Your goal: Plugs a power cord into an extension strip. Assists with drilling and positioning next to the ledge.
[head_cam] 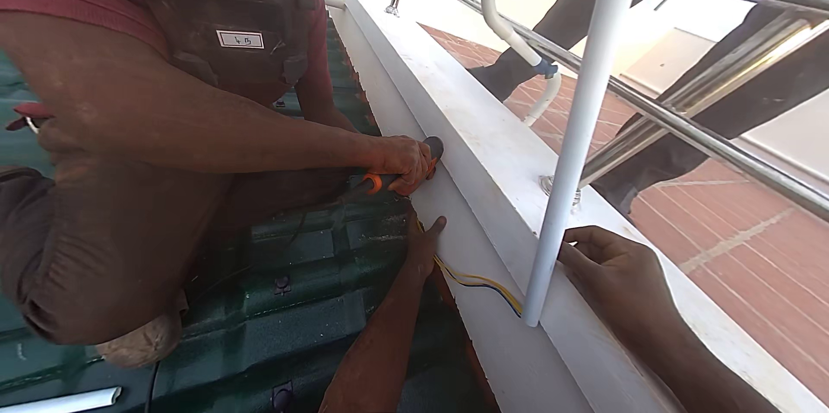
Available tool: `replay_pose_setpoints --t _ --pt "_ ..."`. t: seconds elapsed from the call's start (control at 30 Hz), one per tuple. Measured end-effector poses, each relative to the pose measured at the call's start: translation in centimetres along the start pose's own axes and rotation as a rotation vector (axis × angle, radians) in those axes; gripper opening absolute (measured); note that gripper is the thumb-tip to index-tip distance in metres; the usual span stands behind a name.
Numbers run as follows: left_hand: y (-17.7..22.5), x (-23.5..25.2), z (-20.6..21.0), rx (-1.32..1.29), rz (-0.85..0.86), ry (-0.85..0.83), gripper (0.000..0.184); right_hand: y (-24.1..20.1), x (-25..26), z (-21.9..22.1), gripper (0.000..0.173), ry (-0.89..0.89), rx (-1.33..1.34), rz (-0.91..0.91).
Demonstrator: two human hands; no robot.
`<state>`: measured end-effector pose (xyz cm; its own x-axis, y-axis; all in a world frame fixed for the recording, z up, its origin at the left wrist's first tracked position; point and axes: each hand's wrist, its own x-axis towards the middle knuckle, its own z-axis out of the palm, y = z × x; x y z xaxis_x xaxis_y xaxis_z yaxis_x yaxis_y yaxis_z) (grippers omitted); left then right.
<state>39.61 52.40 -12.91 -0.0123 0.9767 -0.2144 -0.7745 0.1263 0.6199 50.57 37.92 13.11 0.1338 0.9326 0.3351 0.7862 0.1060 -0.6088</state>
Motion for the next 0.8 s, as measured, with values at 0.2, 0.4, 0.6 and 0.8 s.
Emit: replay_pose_setpoints --t 0.2,0.4,0.6,0.8 --pt "0.08 -0.07 0.00 0.002 0.001 0.000 0.086 0.01 0.01 0.02 0.004 -0.003 -0.007 0.001" --pt "0.05 0.01 0.05 -0.001 -0.007 0.008 0.085 -0.13 -0.01 0.05 0.004 0.000 0.005 0.014" --pt "0.13 -0.15 0.11 -0.006 -0.004 0.007 0.080 0.01 0.06 -0.02 0.006 -0.001 -0.008 -0.004" --pt "0.05 -0.17 0.01 0.003 0.001 0.002 0.085 -0.08 0.00 0.03 0.006 0.001 0.002 -0.009"
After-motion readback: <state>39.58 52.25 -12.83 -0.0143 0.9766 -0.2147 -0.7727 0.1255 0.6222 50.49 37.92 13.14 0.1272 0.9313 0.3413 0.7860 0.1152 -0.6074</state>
